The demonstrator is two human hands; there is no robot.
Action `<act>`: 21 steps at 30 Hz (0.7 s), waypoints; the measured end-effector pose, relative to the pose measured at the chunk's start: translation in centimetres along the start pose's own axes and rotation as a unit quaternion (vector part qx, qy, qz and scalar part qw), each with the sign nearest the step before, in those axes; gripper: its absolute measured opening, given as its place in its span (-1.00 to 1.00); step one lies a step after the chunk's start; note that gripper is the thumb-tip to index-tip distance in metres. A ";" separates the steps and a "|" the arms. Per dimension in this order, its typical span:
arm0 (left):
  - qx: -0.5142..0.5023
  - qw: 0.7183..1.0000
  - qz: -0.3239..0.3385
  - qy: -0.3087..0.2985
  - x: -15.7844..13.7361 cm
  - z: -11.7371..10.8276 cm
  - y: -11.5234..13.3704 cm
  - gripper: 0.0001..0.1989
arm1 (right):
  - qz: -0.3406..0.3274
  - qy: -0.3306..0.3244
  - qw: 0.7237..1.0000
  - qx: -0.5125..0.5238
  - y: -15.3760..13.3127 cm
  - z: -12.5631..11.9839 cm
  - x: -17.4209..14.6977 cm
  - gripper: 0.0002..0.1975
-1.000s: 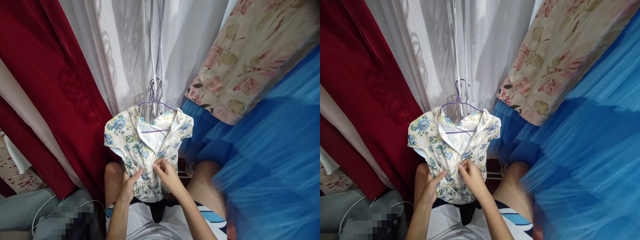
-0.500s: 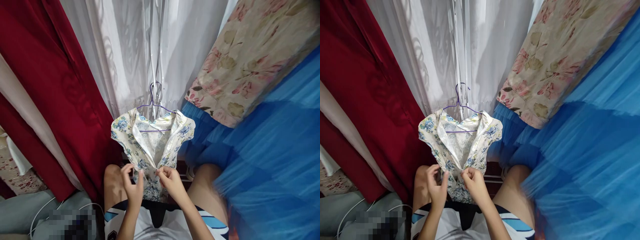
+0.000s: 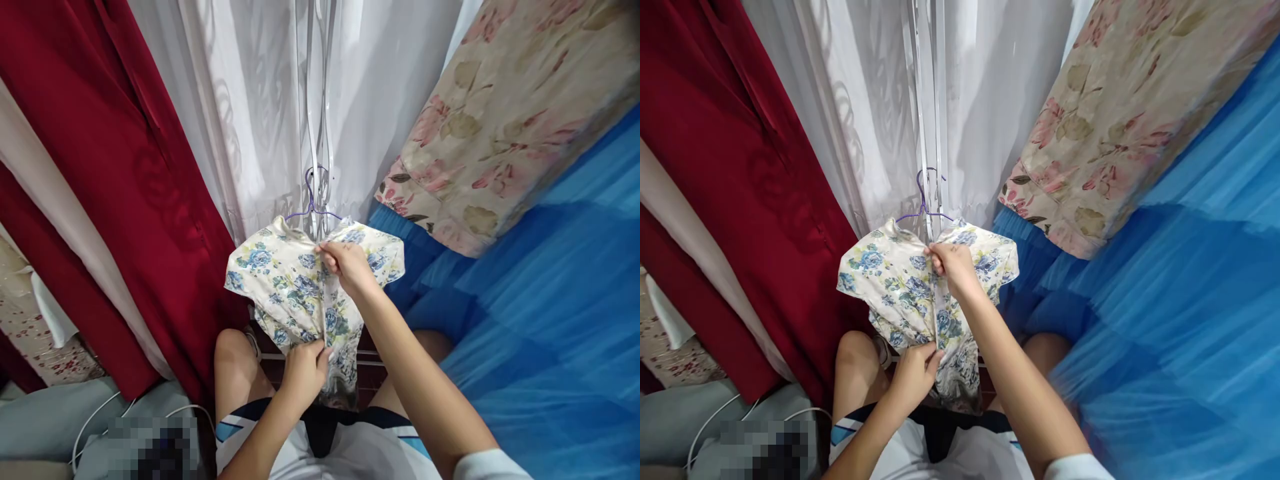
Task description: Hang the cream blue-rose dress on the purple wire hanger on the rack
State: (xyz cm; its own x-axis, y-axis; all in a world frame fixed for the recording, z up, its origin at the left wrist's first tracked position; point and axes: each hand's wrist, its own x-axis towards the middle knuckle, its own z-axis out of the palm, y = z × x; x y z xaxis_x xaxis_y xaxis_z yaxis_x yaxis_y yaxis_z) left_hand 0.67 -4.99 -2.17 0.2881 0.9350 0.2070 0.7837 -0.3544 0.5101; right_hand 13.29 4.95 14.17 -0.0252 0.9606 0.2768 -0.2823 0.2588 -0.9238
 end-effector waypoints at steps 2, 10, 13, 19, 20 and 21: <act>0.045 0.998 0.011 -0.037 0.1 0.0 0.1 -0.73 | -0.007 0.008 1.000 0.013 -1.2 0.8 1.5 -0.78; -0.056 0.998 0.041 0.008 3.9 -4.8 -1.4 -0.78 | -0.074 0.024 0.996 -0.038 -1.7 1.2 0.6 -0.81; -0.172 0.960 0.091 0.202 6.9 -10.1 -0.1 -0.62 | -0.090 0.018 0.992 -0.083 -1.3 1.1 -0.3 -0.79; -0.099 0.928 0.234 0.273 11.8 -16.0 4.0 -0.80 | -0.099 -0.018 0.992 -0.080 -0.9 1.2 -0.6 -0.76; -0.090 0.922 0.243 0.287 12.2 -16.3 4.4 -0.80 | -0.102 -0.010 0.991 -0.092 -0.5 1.1 -0.5 -0.75; -0.090 0.915 0.244 0.307 12.4 -16.5 4.7 -0.79 | -0.107 0.002 0.988 -0.111 0.0 1.0 -0.3 -0.74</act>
State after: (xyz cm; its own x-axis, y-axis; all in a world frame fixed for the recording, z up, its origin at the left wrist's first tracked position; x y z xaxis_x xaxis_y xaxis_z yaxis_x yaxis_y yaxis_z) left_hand -1.17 4.66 16.60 0.1732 0.4989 0.8492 0.5237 -0.7769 0.3496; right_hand 12.35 4.54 14.30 0.0158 0.8822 0.4707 -0.0638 0.4707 -0.8800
